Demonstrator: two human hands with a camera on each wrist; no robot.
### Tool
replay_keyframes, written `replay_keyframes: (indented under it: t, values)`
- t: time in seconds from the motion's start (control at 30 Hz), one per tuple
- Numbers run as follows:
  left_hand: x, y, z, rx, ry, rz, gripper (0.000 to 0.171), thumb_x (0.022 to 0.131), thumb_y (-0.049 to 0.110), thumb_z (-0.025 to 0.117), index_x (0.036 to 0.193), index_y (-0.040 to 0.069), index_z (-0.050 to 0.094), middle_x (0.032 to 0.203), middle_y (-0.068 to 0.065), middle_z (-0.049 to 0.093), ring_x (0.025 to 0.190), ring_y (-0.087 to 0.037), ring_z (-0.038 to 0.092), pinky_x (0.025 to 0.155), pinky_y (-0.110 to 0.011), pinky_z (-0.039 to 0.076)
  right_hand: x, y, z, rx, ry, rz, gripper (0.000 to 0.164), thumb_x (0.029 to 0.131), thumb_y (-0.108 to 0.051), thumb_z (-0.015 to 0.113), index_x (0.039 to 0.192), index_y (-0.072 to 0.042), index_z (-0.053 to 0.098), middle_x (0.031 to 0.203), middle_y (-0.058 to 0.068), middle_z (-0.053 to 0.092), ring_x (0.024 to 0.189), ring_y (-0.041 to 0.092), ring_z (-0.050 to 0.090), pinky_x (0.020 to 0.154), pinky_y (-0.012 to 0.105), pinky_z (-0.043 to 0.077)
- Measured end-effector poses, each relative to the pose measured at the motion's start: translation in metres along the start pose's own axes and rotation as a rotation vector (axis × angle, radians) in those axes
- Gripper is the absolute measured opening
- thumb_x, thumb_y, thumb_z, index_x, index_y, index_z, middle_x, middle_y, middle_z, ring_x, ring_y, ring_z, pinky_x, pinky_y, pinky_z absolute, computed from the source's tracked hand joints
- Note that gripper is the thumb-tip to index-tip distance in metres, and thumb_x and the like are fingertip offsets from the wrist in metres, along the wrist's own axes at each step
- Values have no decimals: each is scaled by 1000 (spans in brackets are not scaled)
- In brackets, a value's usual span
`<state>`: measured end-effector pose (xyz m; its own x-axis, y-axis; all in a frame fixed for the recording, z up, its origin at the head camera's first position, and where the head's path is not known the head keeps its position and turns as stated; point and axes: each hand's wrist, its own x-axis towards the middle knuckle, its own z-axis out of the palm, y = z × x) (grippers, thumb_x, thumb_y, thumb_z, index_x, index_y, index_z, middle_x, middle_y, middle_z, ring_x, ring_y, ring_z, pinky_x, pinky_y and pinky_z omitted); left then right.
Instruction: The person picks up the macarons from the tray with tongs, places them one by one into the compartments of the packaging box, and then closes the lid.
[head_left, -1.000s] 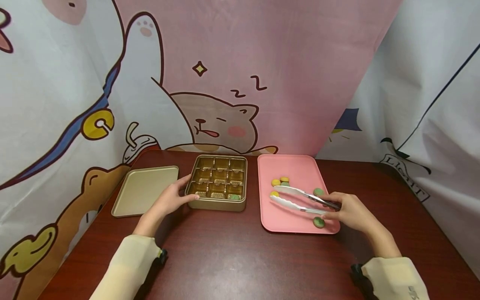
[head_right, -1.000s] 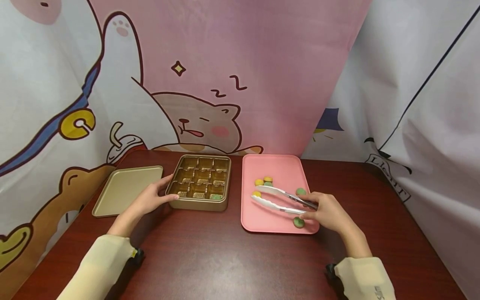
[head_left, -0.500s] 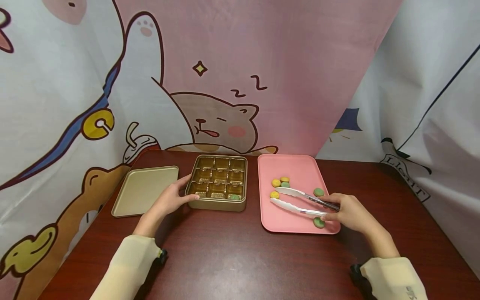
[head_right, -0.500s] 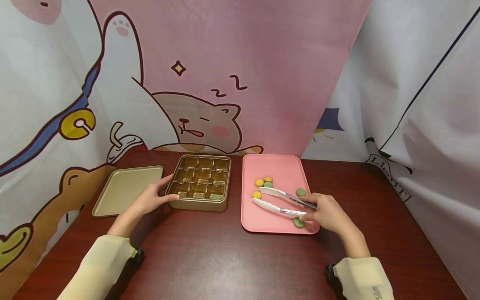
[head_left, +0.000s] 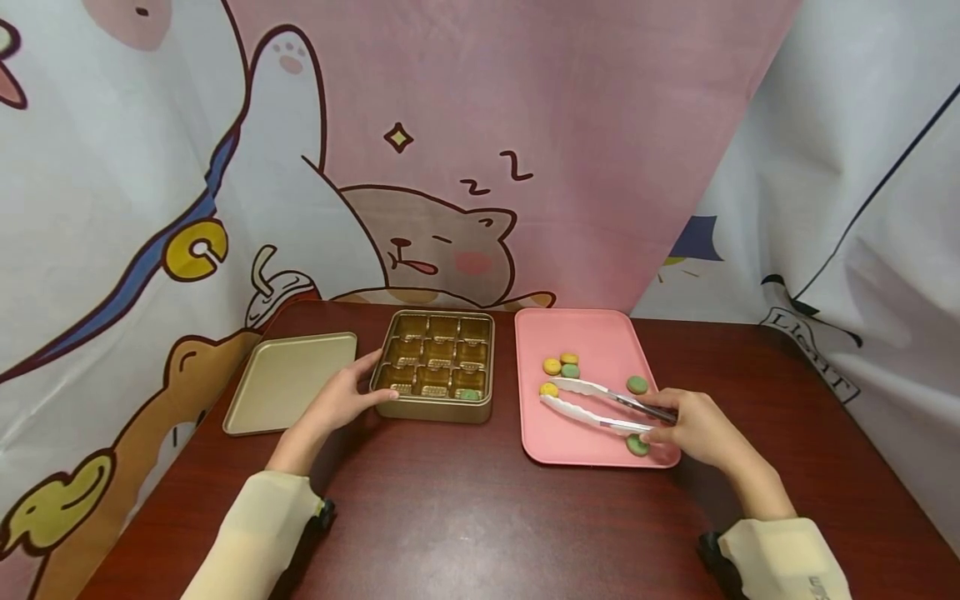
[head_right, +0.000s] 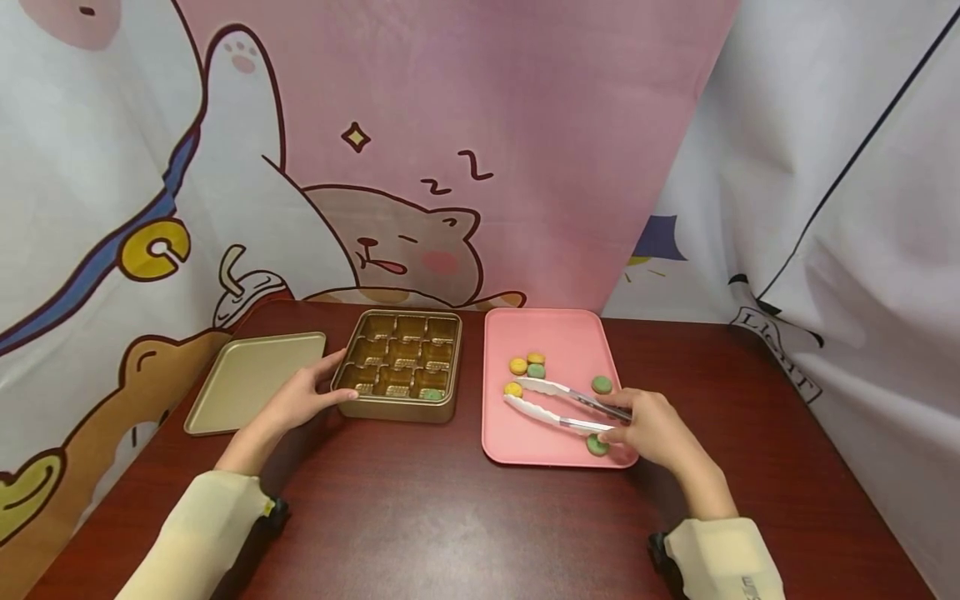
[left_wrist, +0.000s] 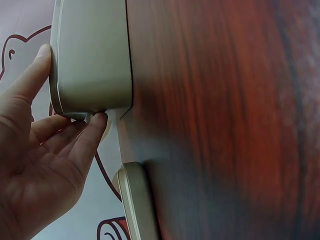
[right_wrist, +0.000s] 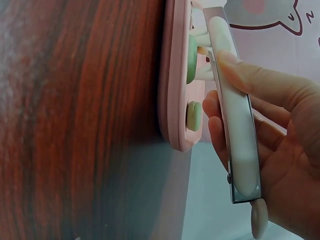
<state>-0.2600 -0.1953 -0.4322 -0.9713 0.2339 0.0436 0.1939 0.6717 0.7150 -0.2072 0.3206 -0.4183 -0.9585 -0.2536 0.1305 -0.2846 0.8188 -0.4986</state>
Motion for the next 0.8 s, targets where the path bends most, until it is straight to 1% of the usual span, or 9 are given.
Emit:
replay_keyframes:
  t: [0.2, 0.43, 0.8]
  values:
    - [0, 0, 1, -1, -1, -3, 87, 88, 28, 78, 155, 0, 30, 155, -26, 40, 138, -42, 46, 113, -57, 37, -1, 0, 1, 8, 4, -4, 52, 69, -14, 90, 117, -3, 74, 92, 7, 71, 77, 14, 54, 64, 22, 41]
    - [1, 1, 1, 12, -1, -1, 87, 88, 28, 77, 155, -1, 30, 155, -26, 39, 138, -43, 45, 113, -57, 37, -2, 4, 1, 11, 7, -14, 50, 71, -12, 88, 118, -2, 73, 91, 6, 71, 76, 14, 54, 63, 21, 41]
    - [1, 0, 1, -14, 2, 4, 86, 88, 24, 77, 155, -2, 30, 153, -27, 41, 137, -43, 47, 112, -57, 38, 0, 6, 0, 18, 18, -31, 50, 72, -10, 87, 119, -3, 73, 88, 6, 69, 74, 14, 53, 62, 21, 40]
